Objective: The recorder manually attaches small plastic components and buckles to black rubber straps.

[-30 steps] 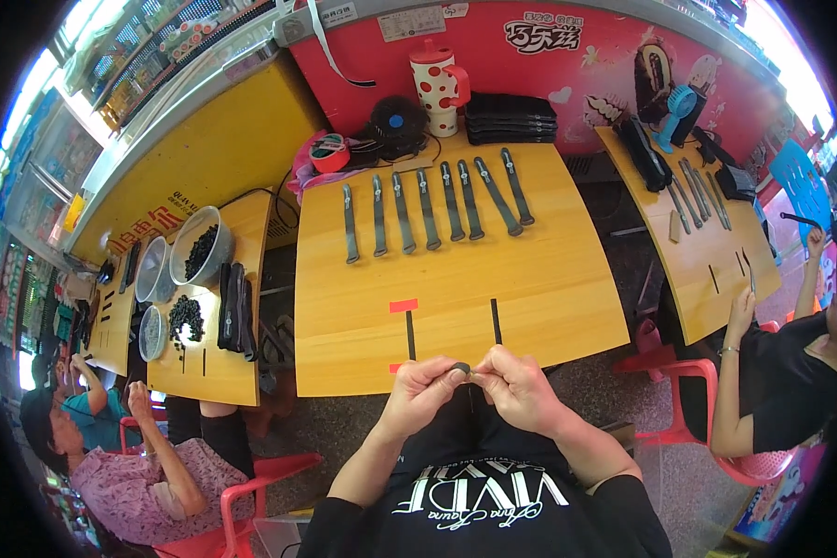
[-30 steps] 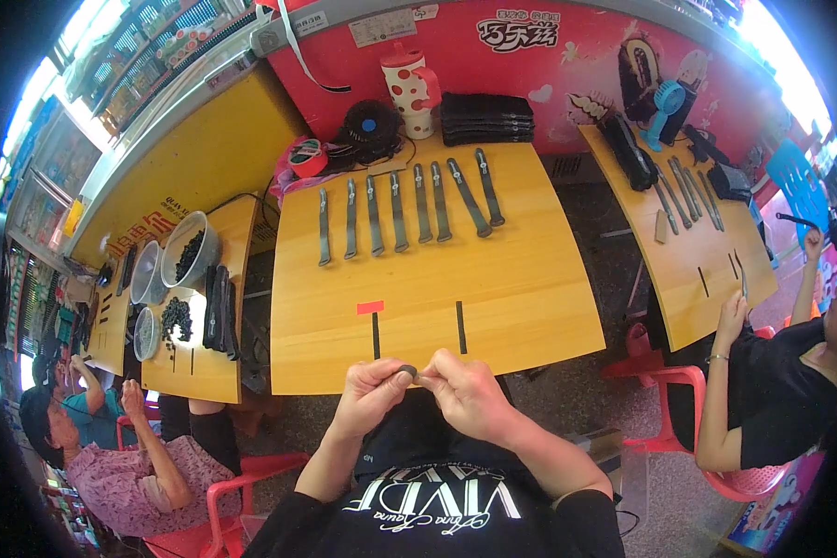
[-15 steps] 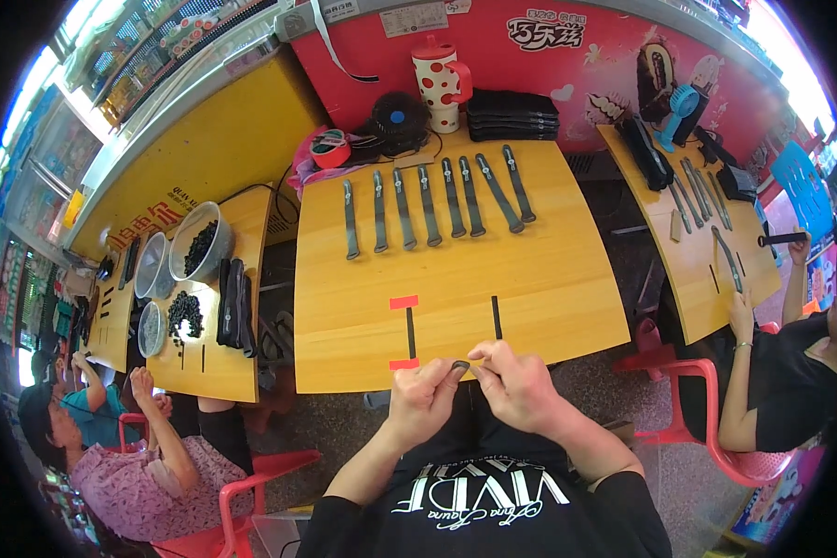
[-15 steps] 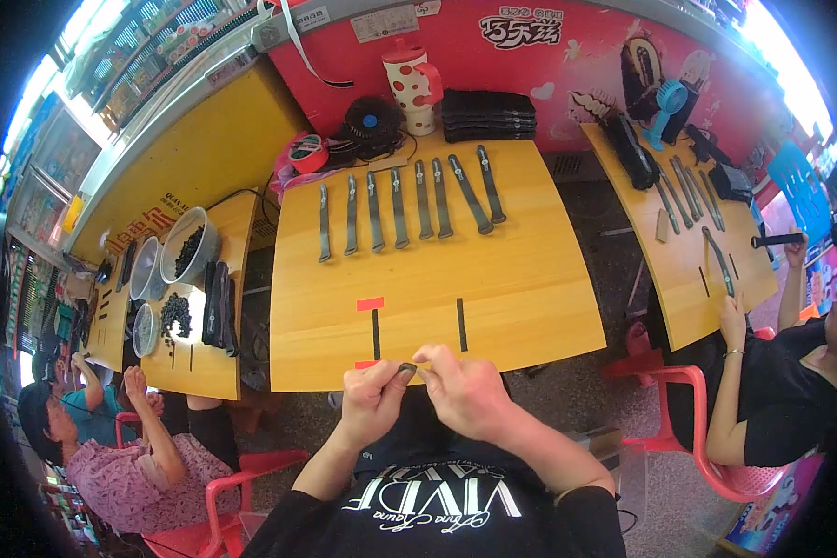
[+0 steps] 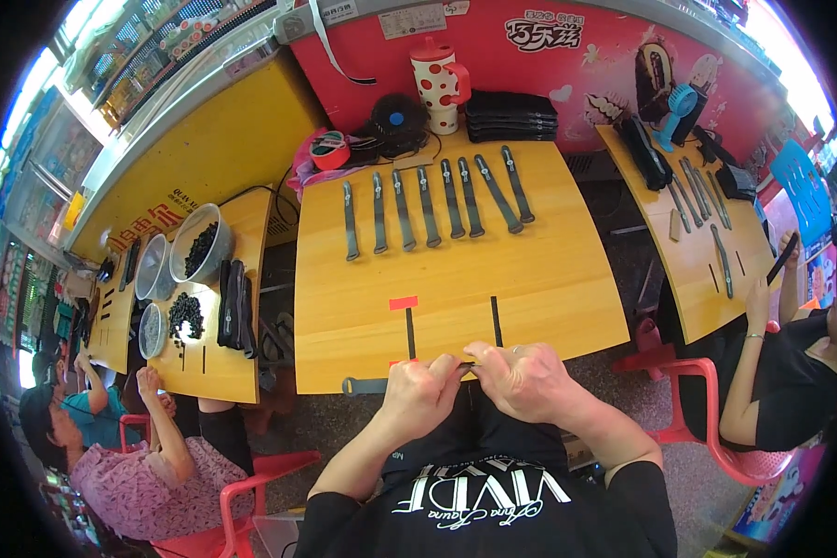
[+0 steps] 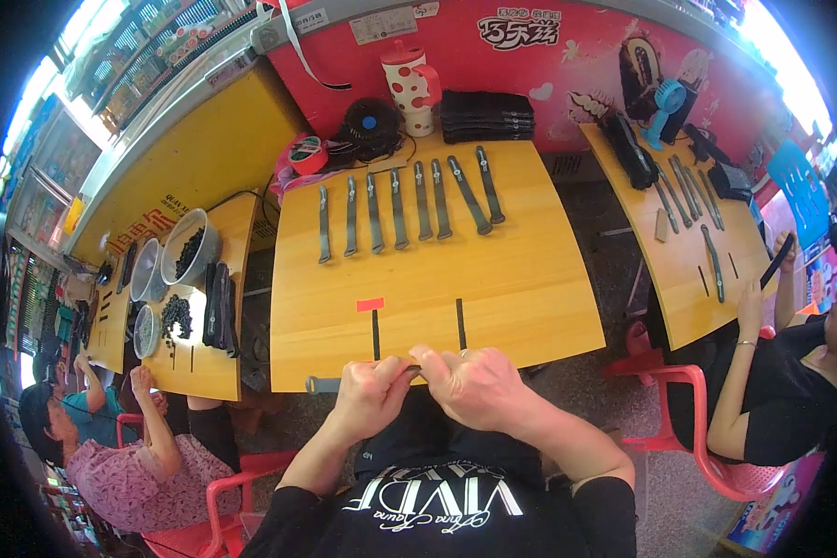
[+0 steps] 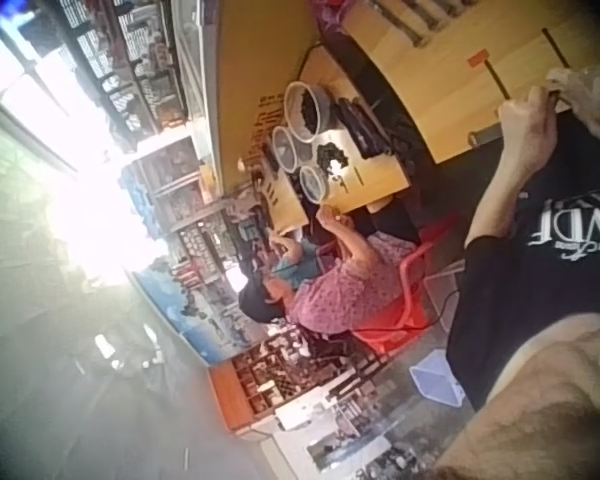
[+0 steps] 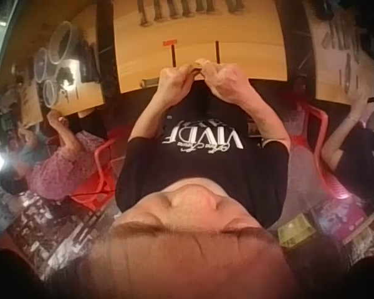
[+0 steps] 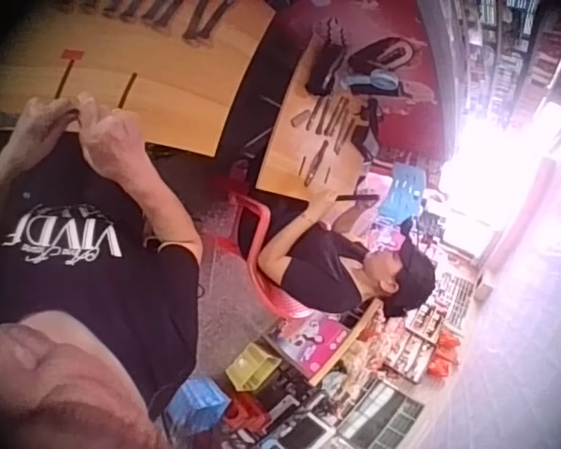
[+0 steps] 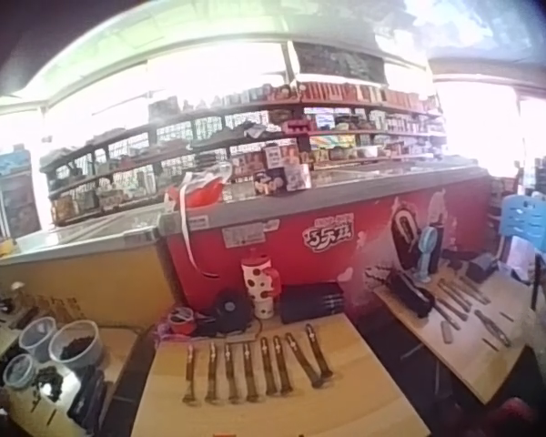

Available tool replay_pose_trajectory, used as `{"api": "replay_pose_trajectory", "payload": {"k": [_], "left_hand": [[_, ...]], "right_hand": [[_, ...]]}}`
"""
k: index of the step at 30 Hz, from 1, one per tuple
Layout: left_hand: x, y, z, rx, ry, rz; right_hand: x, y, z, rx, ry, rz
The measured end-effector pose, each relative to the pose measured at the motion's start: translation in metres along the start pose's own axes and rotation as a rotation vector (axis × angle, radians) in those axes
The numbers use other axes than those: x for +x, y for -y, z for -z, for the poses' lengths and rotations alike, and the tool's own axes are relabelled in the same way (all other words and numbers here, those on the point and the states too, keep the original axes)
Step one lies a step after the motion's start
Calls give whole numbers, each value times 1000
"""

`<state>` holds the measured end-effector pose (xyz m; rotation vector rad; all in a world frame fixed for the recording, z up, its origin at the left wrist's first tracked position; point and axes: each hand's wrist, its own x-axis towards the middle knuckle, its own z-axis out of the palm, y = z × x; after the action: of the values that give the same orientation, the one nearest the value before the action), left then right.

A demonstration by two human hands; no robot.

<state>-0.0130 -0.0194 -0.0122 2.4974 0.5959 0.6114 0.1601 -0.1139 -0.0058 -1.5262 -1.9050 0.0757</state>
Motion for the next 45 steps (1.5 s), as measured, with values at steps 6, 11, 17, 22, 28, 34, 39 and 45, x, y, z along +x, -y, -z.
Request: {"api": "replay_pose_trajectory", "payload": {"k": [6, 11, 17, 22, 28, 34, 39, 45], "left_hand": [[-4, -9, -30, -107, -270, 97], [-3, -14, -34, -449, -217, 243], [-7, -18, -35, -475, -177, 264], [-18, 3, -30, -953, 121, 302], [18, 32, 2, -652, 234, 245], [49, 33, 22, -1022, 460, 485], [49, 31, 22, -1046, 479, 496], [38, 31, 10, -1190, 420, 538]], "right_hand": [[-1, 13, -13, -199, -107, -37], [-2, 6, -27, -255, -221, -49], [-6, 5, -35, -254, -239, -60], [-5, -7, -22, -161, -138, -28], [5, -10, 0, -511, -17, 186], [19, -5, 18, -636, -7, 381], [15, -5, 16, -480, 10, 329], [5, -6, -1, -149, -174, 155]]}}
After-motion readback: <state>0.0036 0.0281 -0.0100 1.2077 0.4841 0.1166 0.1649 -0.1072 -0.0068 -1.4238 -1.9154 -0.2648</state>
